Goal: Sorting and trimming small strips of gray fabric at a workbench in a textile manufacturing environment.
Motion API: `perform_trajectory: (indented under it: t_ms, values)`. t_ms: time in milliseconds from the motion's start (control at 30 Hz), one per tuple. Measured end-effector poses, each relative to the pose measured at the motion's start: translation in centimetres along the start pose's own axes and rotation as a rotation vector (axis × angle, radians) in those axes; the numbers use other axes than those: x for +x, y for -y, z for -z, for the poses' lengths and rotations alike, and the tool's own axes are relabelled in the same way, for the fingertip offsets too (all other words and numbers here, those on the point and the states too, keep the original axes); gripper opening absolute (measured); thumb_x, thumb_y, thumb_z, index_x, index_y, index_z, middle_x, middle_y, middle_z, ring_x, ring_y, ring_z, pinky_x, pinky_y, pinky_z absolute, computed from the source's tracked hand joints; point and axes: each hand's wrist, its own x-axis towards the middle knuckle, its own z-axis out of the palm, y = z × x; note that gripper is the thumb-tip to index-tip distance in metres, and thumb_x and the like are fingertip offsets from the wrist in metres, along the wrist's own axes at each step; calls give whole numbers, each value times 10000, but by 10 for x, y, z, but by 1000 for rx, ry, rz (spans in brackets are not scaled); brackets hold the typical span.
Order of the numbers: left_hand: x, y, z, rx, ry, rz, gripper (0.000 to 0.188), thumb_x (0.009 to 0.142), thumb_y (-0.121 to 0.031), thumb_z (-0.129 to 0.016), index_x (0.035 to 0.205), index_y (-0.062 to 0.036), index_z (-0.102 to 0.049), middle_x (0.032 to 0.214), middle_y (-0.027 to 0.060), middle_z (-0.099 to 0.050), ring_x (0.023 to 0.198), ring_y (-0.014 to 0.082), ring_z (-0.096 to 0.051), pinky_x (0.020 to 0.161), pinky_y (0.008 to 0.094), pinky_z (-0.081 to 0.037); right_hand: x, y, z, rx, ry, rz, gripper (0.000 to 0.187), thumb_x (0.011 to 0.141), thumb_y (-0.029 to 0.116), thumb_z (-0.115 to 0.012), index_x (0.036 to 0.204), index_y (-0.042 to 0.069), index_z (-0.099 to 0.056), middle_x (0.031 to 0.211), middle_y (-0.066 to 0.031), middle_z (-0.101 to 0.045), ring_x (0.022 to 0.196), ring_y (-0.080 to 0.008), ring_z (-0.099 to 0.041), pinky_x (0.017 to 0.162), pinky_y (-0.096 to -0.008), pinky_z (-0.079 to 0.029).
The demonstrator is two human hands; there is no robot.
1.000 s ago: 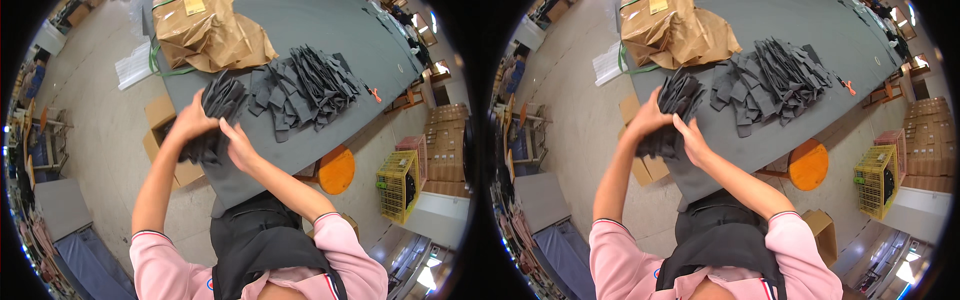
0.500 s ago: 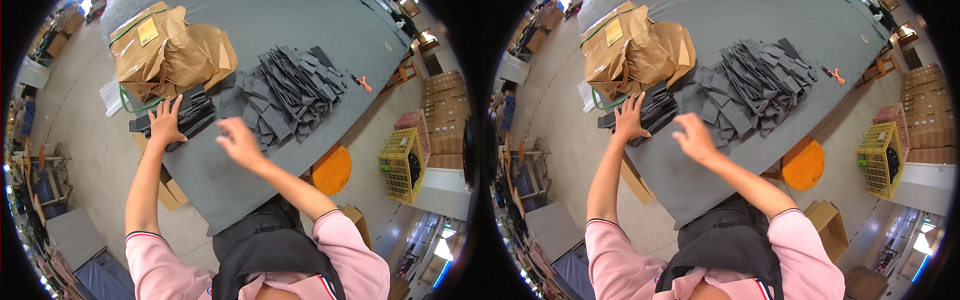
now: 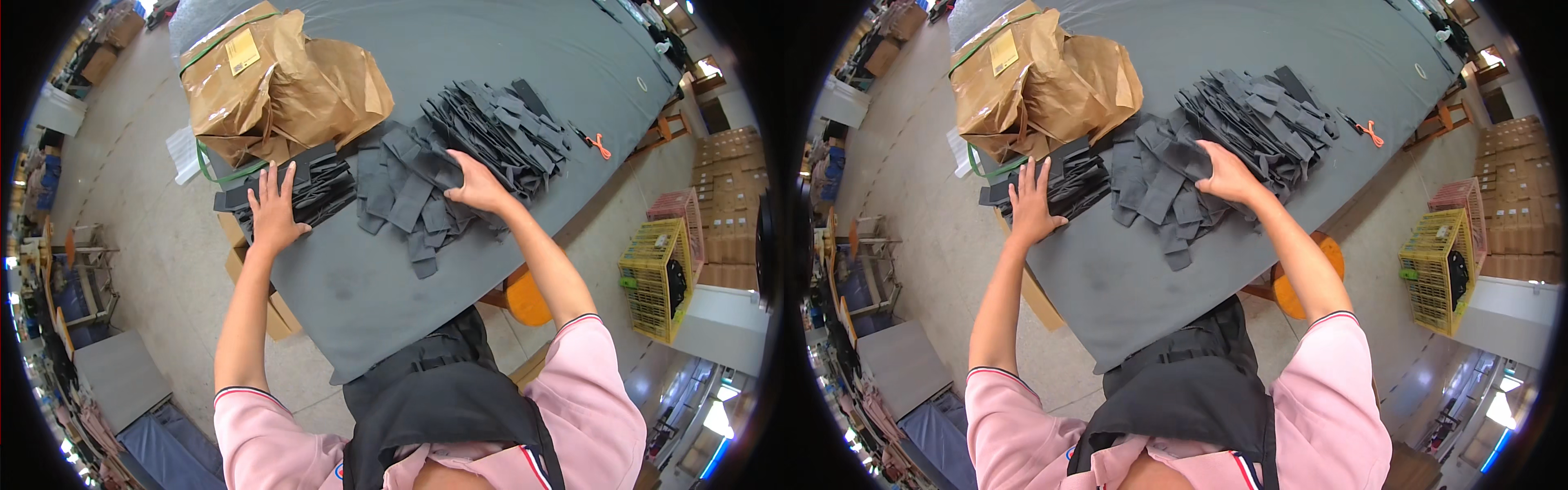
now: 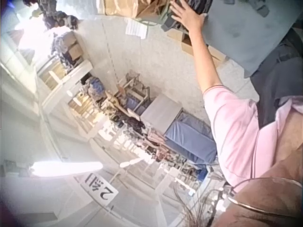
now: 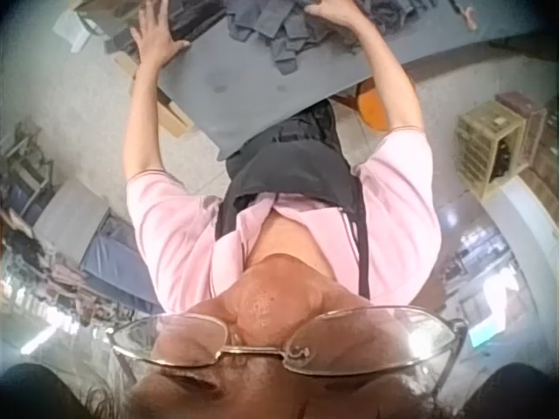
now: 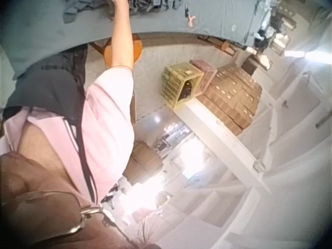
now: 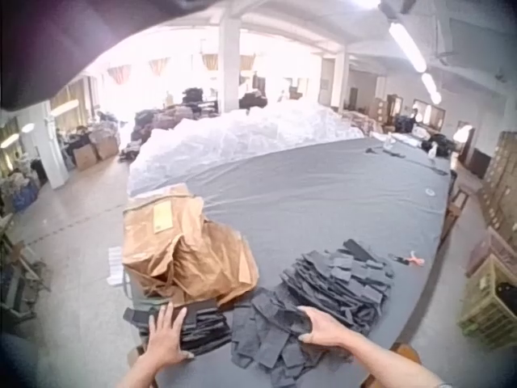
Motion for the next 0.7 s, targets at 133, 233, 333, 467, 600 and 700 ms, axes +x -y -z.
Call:
perform_trajectory:
  t_ms: [133,233,333,467,600,700]
  values:
    - [20,-3,7,-40,84,18,1284,482,-231,-892,1477,-278,-83,1526,148,-103,1403,340,-137,1085,589,-181,10,-18,31,558,-55,-229,584,673,66,-596,1240,-16,-487,1106,-127,-600,1014,-197,-567,887,-289,-432]
    - [9,-20,21,-35,85,11,1229,524,-226,-877,1478,-238,-103,1522,169,-109,1400,358,-132,1085,580,-179,2,-12,45,657,-74,-262,520,697,27,-556,1216,2,-527,1058,-53,-582,937,-115,-531,853,-240,-411]
    - [-11,-57,24,-272,-466,-61,940,693,-193,-780,1439,-69,-221,1490,211,-189,1385,363,-178,1091,525,-178,-19,-1,48,757,-230,-318,472,699,13,-552,1171,4,-565,1040,-46,-591,938,-108,-534,848,-245,-418]
    - [-71,-161,15,-1667,53,73,851,773,-268,-740,1430,-51,-244,1379,154,-391,1266,275,-418,1000,404,-387,-57,58,15,981,-283,-312,411,762,35,-568,1171,7,-544,1023,-32,-590,933,-112,-540,844,-260,-430]
    - [-123,-209,-3,-2097,419,435,875,718,-244,-776,1400,-38,-267,1341,112,-392,1225,219,-436,1016,344,-360,-104,95,-30,948,184,-327,367,951,202,-455,1261,5,-468,1129,-60,-538,1043,-124,-494,921,-264,-383]
    - [-164,-200,19,-2133,371,279,722,715,-164,-746,1315,-5,-378,1237,91,-488,1150,199,-492,975,337,-395,-137,106,-18,924,180,-62,357,973,193,-434,1278,10,-454,1063,-76,-540,1016,-151,-498,907,-303,-393]
